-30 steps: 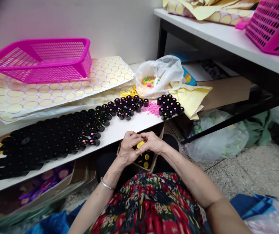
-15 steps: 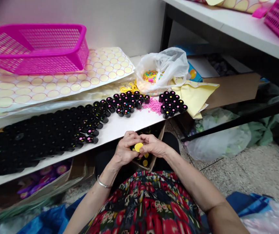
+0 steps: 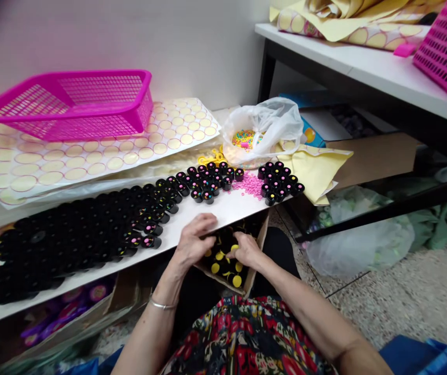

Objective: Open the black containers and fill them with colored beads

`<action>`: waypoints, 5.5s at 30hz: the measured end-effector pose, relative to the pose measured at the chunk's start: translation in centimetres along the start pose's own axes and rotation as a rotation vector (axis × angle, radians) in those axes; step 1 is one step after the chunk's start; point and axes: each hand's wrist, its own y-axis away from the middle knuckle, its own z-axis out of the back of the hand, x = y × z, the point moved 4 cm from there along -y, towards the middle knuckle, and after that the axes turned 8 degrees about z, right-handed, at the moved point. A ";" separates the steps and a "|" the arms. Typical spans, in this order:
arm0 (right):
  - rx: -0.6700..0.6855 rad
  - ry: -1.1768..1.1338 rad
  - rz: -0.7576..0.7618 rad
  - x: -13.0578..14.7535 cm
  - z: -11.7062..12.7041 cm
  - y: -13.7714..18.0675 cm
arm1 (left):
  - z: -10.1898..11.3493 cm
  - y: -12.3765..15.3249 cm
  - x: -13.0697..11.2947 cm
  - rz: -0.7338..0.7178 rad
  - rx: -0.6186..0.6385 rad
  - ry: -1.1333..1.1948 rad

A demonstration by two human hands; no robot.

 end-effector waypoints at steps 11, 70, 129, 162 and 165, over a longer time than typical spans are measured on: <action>0.254 0.499 -0.006 1.0 -1.6 -0.3 | 0.0 -4.3 0.9 0.359 -0.545 -0.437; -0.253 -0.114 0.715 11.4 8.3 -3.1 | 1.6 -2.9 -1.4 0.238 -0.171 0.443; -0.329 -0.723 0.087 8.2 3.7 -7.1 | -1.1 -5.7 2.0 0.563 -0.386 0.521; 0.411 -0.811 0.056 6.2 6.1 -1.5 | -1.9 -0.1 -4.1 -0.343 0.073 -0.260; 0.423 -0.760 0.033 6.0 5.7 -1.3 | -2.5 0.1 -4.1 -0.334 0.100 -0.252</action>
